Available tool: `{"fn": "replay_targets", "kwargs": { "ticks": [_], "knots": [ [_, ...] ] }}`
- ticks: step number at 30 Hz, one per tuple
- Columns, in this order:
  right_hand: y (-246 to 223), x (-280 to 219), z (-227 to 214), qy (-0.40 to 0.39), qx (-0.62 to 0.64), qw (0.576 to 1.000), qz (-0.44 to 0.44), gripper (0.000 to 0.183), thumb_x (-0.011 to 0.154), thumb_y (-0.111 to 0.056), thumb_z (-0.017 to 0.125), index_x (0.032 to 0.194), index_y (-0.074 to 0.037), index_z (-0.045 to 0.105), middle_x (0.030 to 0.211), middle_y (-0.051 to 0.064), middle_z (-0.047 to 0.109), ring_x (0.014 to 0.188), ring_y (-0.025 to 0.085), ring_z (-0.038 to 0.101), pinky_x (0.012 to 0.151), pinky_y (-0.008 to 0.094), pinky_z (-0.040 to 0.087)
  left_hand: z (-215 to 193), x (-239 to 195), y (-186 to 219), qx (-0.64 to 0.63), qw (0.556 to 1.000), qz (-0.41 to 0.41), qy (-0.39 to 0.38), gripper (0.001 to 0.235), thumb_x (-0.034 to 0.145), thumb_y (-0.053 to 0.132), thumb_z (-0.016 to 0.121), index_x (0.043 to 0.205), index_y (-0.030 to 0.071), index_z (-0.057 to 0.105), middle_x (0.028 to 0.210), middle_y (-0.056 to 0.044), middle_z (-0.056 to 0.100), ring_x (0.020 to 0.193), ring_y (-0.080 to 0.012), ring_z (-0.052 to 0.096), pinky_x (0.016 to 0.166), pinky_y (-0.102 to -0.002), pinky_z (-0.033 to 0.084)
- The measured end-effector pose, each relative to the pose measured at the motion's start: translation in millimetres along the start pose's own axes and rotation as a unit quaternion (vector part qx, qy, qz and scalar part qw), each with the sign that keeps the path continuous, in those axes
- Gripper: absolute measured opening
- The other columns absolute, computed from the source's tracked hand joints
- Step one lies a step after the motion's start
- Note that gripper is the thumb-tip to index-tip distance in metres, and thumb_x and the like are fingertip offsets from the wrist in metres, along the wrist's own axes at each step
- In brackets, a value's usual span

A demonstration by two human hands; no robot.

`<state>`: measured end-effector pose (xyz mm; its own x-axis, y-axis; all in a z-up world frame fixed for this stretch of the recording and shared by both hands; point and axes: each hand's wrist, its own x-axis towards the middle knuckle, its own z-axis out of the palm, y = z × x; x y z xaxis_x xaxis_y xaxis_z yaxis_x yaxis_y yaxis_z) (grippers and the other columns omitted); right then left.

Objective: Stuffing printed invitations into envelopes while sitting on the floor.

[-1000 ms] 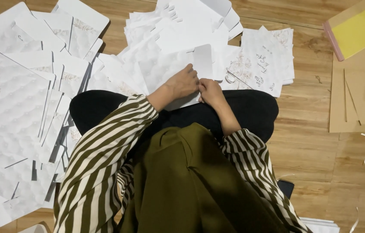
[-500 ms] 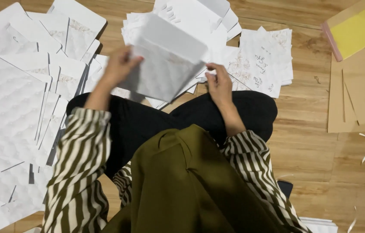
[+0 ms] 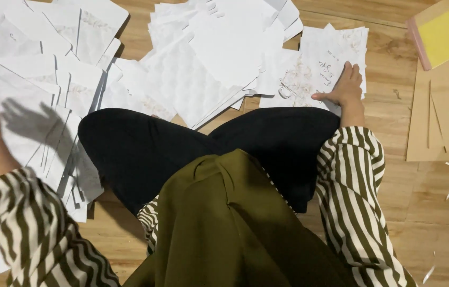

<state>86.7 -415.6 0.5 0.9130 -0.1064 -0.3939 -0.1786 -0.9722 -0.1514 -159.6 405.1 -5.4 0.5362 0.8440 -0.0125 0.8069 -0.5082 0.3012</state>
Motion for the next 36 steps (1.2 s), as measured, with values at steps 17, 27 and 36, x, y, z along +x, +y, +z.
{"fn": "replay_targets", "kwargs": {
  "ticks": [17,27,36],
  "knots": [
    [37,2,-6,0.025,0.074,0.997,-0.018,0.076,0.048,-0.027,0.086,0.108,0.002,0.051,0.095,0.02,0.054,0.086,0.034,0.054,0.077,0.038,0.043,12,-198,279,-0.119,0.883,0.441,-0.103,0.061,0.073,0.009,0.064,0.129,0.0,0.041,0.132,-0.021,0.028,0.122,-0.0394,0.024,0.1,-0.052,0.017],
    [-111,-118,-149,0.343,-0.088,0.857,-0.373,0.009,0.082,-0.001,0.071,0.083,-0.009,0.069,0.088,0.004,0.051,0.083,0.018,0.05,0.068,0.028,0.042,-17,-278,376,-0.215,0.792,0.555,-0.135,0.078,0.076,0.058,0.063,0.135,0.015,0.034,0.14,-0.012,0.03,0.13,-0.0305,0.027,0.107,-0.052,0.023],
    [-201,-145,-76,0.365,0.247,0.809,-0.388,0.061,0.087,-0.022,0.066,0.133,-0.013,0.028,0.131,0.012,0.038,0.124,0.03,0.04,0.107,0.044,0.035,20,-306,364,-0.385,0.782,0.315,-0.376,0.041,0.084,0.017,0.051,0.12,-0.001,0.049,0.101,-0.015,0.063,0.087,-0.0204,0.062,0.077,-0.03,0.049]
  ]
}}
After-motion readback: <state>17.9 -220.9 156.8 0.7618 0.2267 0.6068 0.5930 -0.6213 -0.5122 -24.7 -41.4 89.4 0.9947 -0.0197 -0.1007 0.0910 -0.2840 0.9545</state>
